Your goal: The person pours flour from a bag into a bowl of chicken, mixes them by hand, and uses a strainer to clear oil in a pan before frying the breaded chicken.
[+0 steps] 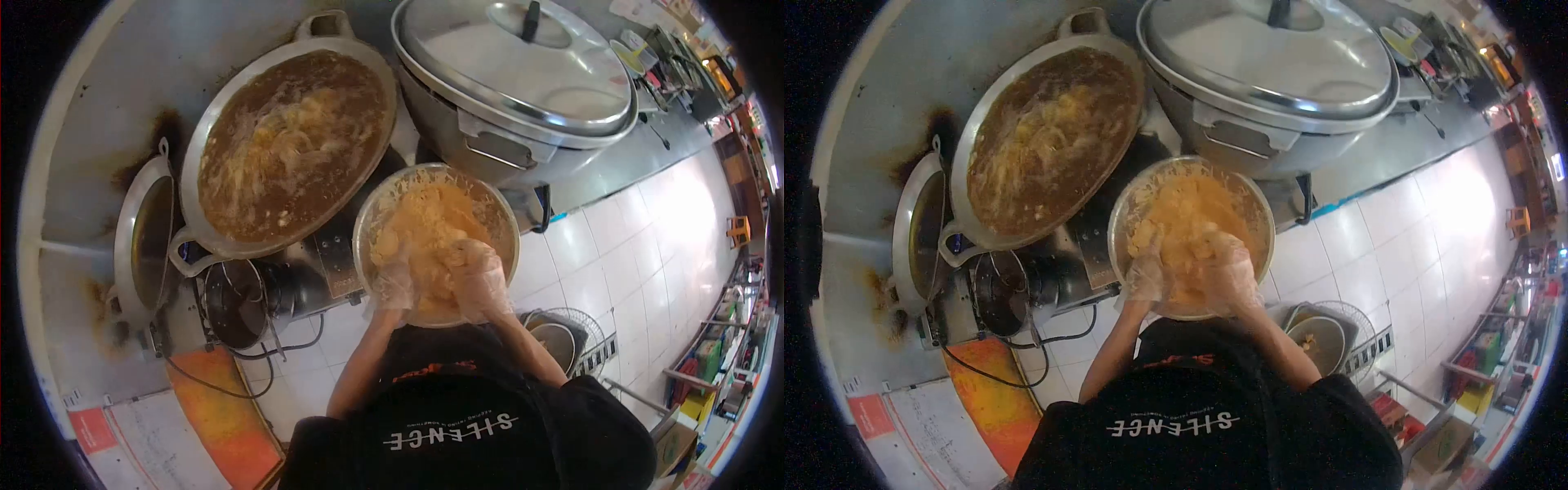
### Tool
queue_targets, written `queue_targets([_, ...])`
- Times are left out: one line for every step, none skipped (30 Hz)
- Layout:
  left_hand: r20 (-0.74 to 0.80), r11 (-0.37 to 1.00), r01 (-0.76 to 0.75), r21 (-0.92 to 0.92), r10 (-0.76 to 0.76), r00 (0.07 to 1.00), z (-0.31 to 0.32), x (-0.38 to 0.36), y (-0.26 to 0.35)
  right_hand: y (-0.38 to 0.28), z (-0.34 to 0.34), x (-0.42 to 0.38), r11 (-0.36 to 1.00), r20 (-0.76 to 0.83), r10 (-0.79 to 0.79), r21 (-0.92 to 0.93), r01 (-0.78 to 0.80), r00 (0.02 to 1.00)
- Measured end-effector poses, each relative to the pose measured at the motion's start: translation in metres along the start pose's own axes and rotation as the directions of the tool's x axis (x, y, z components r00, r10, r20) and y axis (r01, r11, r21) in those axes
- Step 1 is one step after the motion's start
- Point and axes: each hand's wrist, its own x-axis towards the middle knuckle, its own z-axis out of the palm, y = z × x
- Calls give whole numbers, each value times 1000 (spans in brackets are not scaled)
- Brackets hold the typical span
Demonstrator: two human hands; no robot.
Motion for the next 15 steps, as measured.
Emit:
queue_targets([-7,986,-120,113,121,993,10,-2,-12,3,-5,3,1000,-11,-6,-8,6,1000])
queue_targets([11,946,-234,223,238,971,15,-9,-18,8,-9,1,1000,-19,-2,-16,1,1000])
queue_targets([70,977,-143,156,134,989,8,-6,-11,16,-11,3,1000,-13,5,11,-5,1000])
queue_targets([135,994,-48,94,36,990,3,3,-2,26,-13,8,999,-9,11,35,-10,1000])
queue_targets([204,998,51,35,-57,977,-4,8,10,32,-14,11,998,-6,16,57,-15,1000])
queue_targets([183,997,-14,71,1,983,-12,7,19,29,-17,11,999,-4,18,32,-18,1000])
queue_targets([162,991,-77,109,59,985,-20,6,29,23,-21,11,1000,-1,18,8,-18,1000])
queue_targets([141,979,-140,151,119,983,-29,6,37,19,-24,13,1000,-1,17,-16,-17,1000])
queue_targets([146,980,-76,185,50,988,-36,5,44,19,-24,14,1000,-7,14,-26,-14,1000])
queue_targets([151,976,-14,219,-20,988,-42,3,51,21,-24,15,999,-14,13,-35,-14,1000])
queue_targets([138,964,-15,267,-23,990,-48,1,59,24,-23,15,999,-20,16,-43,-17,1000])
queue_targets([124,949,-14,314,-26,992,-55,-1,68,28,-22,15,999,-26,38,-8,-38,999])
queue_targets([95,924,-73,375,40,995,-60,-2,78,32,-20,14,998,-33,61,27,-61,998])
queue_targets([72,892,-128,433,107,992,-61,-5,83,37,-19,12,994,-36,87,62,-85,996])
queue_targets([153,883,-214,419,163,975,-48,-6,75,43,-17,10,995,-41,89,44,-87,995])
